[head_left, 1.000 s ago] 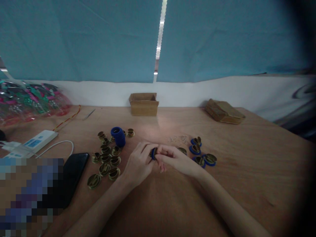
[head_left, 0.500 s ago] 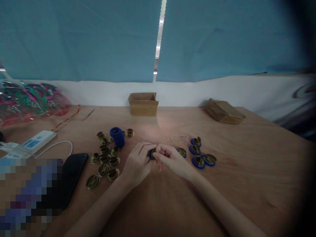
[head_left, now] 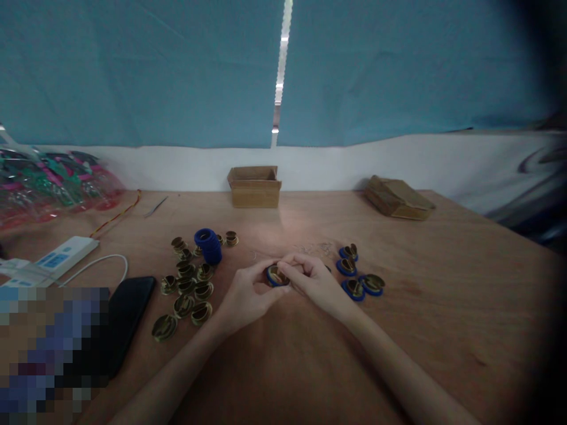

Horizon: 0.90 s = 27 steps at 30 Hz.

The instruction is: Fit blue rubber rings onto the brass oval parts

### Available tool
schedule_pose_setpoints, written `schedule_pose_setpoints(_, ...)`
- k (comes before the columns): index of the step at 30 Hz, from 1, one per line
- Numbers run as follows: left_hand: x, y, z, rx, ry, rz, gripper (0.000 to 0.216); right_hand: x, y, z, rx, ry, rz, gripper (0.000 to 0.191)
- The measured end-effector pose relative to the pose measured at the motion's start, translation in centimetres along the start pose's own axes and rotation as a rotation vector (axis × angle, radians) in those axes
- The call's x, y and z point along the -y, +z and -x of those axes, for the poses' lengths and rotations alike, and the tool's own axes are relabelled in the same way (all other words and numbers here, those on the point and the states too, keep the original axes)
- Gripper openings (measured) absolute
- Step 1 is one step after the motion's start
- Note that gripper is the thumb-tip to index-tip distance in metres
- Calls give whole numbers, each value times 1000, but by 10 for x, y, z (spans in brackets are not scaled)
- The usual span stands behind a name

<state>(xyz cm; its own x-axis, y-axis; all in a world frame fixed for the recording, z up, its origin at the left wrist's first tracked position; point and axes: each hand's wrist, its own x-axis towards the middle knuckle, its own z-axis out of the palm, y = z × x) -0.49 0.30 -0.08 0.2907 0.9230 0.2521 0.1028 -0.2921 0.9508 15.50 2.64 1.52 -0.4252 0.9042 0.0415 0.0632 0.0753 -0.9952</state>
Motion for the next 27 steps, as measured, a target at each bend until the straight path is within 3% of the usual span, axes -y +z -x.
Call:
schedule_pose_setpoints(6, -2, -3, -1, 68, -41, 151, 31, -7, 0, -1, -45, 33, -6, 31)
schedule_pose_setpoints(11, -1, -3, -1, 76, -44, 133, 33, -6, 2, -1, -60, 19, 20, 31)
schedule_pose_setpoints(21, 3, -1, -2, 28, -82, 250, 44, -1, 4, 3, -129, -17, 64, 11)
schedule_pose_setpoints(27, 2, -4, -1, -29, -9, 52, 44, 2, 6, 6, -171, -94, 336, 7)
